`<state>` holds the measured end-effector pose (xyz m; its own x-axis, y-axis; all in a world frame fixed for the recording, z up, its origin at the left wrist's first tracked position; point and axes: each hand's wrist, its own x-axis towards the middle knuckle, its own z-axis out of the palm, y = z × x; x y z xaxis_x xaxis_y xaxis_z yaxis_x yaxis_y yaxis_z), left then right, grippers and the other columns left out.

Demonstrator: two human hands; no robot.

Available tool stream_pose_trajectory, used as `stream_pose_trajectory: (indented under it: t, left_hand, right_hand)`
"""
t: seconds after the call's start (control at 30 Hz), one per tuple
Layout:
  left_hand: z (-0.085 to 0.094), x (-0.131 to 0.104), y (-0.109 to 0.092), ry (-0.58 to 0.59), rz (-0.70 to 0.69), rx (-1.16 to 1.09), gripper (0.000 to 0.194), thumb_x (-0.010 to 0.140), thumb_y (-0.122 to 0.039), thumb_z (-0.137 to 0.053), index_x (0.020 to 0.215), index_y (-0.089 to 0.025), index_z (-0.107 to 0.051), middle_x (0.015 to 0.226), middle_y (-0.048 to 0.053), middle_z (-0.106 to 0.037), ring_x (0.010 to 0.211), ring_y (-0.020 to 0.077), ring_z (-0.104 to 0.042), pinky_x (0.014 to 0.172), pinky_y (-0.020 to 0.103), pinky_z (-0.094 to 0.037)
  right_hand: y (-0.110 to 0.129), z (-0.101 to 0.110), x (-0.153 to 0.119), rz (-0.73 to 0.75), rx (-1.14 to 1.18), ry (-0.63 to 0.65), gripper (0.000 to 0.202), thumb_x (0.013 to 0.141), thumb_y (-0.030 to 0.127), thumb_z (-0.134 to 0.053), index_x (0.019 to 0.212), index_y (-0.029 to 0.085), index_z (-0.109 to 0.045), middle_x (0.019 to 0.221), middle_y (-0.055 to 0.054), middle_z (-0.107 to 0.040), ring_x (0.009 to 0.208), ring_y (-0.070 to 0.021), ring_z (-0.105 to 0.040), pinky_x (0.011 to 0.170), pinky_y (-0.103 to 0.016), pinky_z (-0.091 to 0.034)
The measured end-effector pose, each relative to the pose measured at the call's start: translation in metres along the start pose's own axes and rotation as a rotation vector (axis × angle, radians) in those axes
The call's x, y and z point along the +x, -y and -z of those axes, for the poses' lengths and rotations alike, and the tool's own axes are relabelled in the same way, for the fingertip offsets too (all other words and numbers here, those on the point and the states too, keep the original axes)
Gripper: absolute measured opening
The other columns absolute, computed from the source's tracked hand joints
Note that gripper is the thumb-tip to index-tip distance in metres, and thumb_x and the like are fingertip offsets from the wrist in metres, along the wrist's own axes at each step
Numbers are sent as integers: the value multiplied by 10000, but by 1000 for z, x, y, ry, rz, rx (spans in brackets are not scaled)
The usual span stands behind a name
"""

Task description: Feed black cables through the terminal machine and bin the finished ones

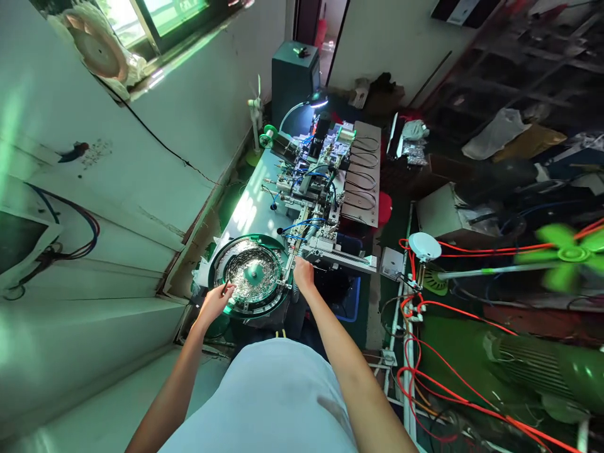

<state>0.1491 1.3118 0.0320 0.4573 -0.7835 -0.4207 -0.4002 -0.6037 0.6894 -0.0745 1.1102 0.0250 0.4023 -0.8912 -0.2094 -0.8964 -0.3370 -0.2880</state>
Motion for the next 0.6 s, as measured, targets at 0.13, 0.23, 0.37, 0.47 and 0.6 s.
stream_pose_trajectory:
  t: [0.13, 0.23, 0.37, 0.47, 0.6]
  left_hand:
    - [1, 0, -6, 15, -20, 7, 428, 842, -462, -420, 1003, -167, -686, 942, 73, -728, 781, 195, -641, 705, 249, -451]
    - [0, -1, -9, 26, -19, 15, 425, 835, -455, -425, 996, -164, -689, 914, 73, -732, 767, 201, -644, 702, 257, -458]
    - [-2, -6, -8, 29, -14, 20, 431, 831, -460, -425, 1000, -166, -690, 870, 64, -730, 762, 203, -648, 701, 260, -462]
    - [-3, -11, -7, 21, -3, 31, 426, 825, -459, -429, 996, -169, -690, 855, 59, -731, 744, 200, -646, 691, 259, -461]
    - [-2, -18, -6, 18, 23, 55, 399, 809, -460, -445, 958, -188, -696, 838, 52, -733, 744, 201, -651, 702, 257, -459]
  right_hand:
    - [2, -9, 9, -34, 23, -72, 298, 960, 290, -556, 1224, 151, -566, 1207, -89, -610, 1041, -210, -621, 897, -419, -519]
    - [6, -18, 16, -71, 32, -104, 306, 955, 286, -563, 1231, 152, -558, 1230, -93, -591, 1036, -212, -618, 884, -417, -527]
    - [14, -30, 24, -125, 41, -136, 313, 948, 282, -574, 1232, 153, -551, 1219, -94, -586, 1010, -211, -622, 855, -411, -539]
    - [18, -37, 29, -143, 50, -152, 300, 948, 267, -572, 1225, 156, -554, 1228, -96, -580, 1029, -213, -614, 863, -409, -537]
    - [18, -39, 33, -127, 62, -127, 274, 947, 275, -573, 1194, 157, -572, 1204, -89, -590, 1025, -210, -612, 866, -409, -534]
